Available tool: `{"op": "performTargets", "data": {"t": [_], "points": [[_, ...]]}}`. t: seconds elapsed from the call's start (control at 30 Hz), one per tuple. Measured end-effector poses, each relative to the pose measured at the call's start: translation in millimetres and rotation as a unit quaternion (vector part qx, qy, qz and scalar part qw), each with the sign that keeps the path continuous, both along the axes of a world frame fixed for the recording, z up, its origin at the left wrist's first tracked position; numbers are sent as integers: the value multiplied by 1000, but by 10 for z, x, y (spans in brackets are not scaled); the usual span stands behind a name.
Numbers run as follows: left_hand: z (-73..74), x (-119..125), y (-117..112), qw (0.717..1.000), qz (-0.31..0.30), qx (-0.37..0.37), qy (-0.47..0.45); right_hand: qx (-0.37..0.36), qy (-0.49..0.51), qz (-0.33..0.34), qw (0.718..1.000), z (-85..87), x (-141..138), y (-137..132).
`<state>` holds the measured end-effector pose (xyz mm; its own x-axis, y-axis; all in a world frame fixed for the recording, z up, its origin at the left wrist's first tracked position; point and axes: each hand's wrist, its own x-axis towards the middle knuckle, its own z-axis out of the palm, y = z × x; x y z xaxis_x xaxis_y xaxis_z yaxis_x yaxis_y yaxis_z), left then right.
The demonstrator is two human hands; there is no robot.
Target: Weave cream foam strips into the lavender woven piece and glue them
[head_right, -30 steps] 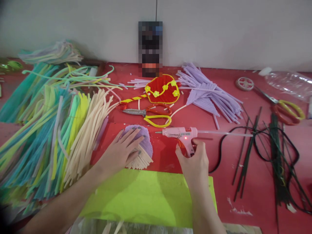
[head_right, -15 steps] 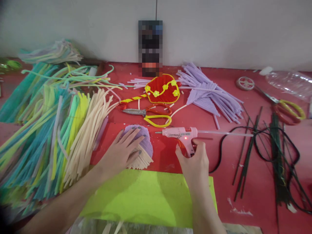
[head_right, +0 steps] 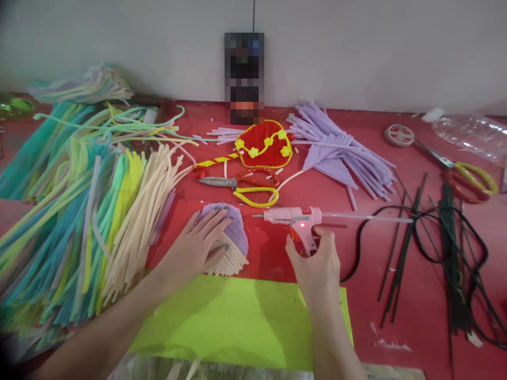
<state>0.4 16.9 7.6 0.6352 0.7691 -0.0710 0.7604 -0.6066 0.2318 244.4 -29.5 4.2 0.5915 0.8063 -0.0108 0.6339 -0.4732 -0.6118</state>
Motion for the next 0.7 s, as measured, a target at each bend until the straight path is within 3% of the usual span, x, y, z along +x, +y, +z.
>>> {"op": "performTargets", "data": {"t": [0.7], "points": [[7,13,-7,1000,4,3,3,2,-15,14,1000,-28,14,-16]]}}
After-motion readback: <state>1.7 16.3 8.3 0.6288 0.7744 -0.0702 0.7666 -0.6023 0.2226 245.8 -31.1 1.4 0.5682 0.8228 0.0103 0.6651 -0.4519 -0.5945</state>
